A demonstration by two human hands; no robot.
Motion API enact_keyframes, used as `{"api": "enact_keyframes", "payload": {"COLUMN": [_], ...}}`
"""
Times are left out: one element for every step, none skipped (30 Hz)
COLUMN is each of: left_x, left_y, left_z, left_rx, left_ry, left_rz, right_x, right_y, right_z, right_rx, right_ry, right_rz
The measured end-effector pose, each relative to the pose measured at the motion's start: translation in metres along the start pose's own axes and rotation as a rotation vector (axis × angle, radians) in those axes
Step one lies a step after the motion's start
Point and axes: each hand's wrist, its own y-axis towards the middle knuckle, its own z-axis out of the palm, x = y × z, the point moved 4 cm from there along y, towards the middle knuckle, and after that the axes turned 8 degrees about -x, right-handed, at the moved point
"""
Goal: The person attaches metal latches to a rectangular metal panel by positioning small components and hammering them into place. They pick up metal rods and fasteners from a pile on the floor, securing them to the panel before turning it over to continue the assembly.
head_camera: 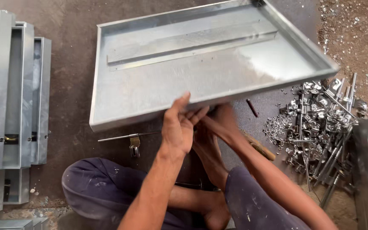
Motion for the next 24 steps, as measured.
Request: {"api": "enact_keyframes", "payload": {"left_x": [-0.008, -0.013, -0.02, -0.028, -0.036, -0.042, -0.047, -0.051, -0.055, -0.056, -0.051, -0.042, -0.03, -0.019, -0.002, 0.014, 0.023, 0.032, 0.038, 0.039, 0.037, 0.032, 0.025, 0.013], "left_y": [0.002, 0.002, 0.002, 0.004, 0.005, 0.009, 0.014, 0.017, 0.024, 0.036, 0.05, 0.06, 0.067, 0.071, 0.073, 0.072, 0.065, 0.058, 0.055, 0.051, 0.046, 0.041, 0.032, 0.02], "left_z": [0.012, 0.021, 0.03, 0.041, 0.05, 0.056, 0.058, 0.051, 0.041, 0.033, 0.023, 0.011, -0.004, -0.022, -0.035, -0.047, -0.061, -0.068, -0.071, -0.075, -0.075, -0.07, -0.065, -0.061], "left_rx": [0.007, 0.009, 0.028, 0.057, 0.086, 0.073, 0.061, 0.033, 0.011, -0.007, -0.024, -0.056, -0.087, -0.13, -0.153, -0.17, -0.165, -0.147, -0.128, -0.13, -0.132, -0.127, -0.119, -0.111], "left_ry": [-0.029, -0.059, -0.075, -0.088, -0.101, -0.046, 0.009, 0.07, 0.1, 0.122, 0.143, 0.133, 0.122, 0.11, 0.028, -0.045, -0.057, -0.069, -0.081, -0.091, -0.1, -0.108, 0.085, 0.279], "left_rz": [0.009, 0.016, 0.025, 0.032, 0.039, 0.037, 0.035, 0.026, 0.015, 0.007, -0.002, -0.027, -0.052, -0.07, -0.124, -0.186, -0.227, -0.272, -0.316, -0.279, -0.242, -0.199, -0.194, -0.186], "right_x": [0.034, 0.053, 0.066, 0.079, 0.092, 0.106, 0.118, 0.123, 0.126, 0.125, 0.135, 0.137, 0.129, 0.12, 0.111, 0.101, 0.096, 0.091, 0.085, 0.079, 0.073, 0.069, 0.066, 0.064], "right_y": [0.02, 0.034, 0.038, 0.041, 0.04, 0.042, 0.041, 0.031, 0.02, 0.011, -0.006, -0.028, -0.04, -0.049, -0.045, -0.043, -0.039, -0.033, -0.026, -0.026, -0.025, -0.023, -0.023, -0.023], "right_z": [0.016, 0.029, 0.041, 0.044, 0.035, 0.018, 0.0, -0.005, -0.007, -0.009, -0.022, -0.037, -0.055, -0.073, -0.084, -0.091, -0.087, -0.084, -0.079, -0.074, -0.069, -0.066, -0.064, -0.062], "right_rx": [-0.092, 0.063, 0.093, 0.112, 0.057, 0.002, -0.057, 0.086, 0.229, 0.369, 0.22, 0.074, -0.141, -0.346, -0.457, -0.573, -0.484, -0.404, -0.324, -0.305, -0.285, -0.273, -0.262, -0.252], "right_ry": [0.255, 0.533, 0.848, 1.162, 0.899, 0.623, 0.342, 0.213, 0.085, -0.054, -0.001, 0.052, 0.132, 0.223, 0.058, -0.107, -0.114, -0.13, -0.146, -0.125, -0.104, -0.083, -0.081, -0.078], "right_rz": [-0.281, -0.387, -0.333, -0.277, -0.41, -0.539, -0.656, -0.577, -0.495, -0.416, -0.71, -1.009, -1.026, -1.041, -0.953, -0.848, -0.834, -0.818, -0.801, -0.78, -0.759, -0.743, -0.743, -0.745]}}
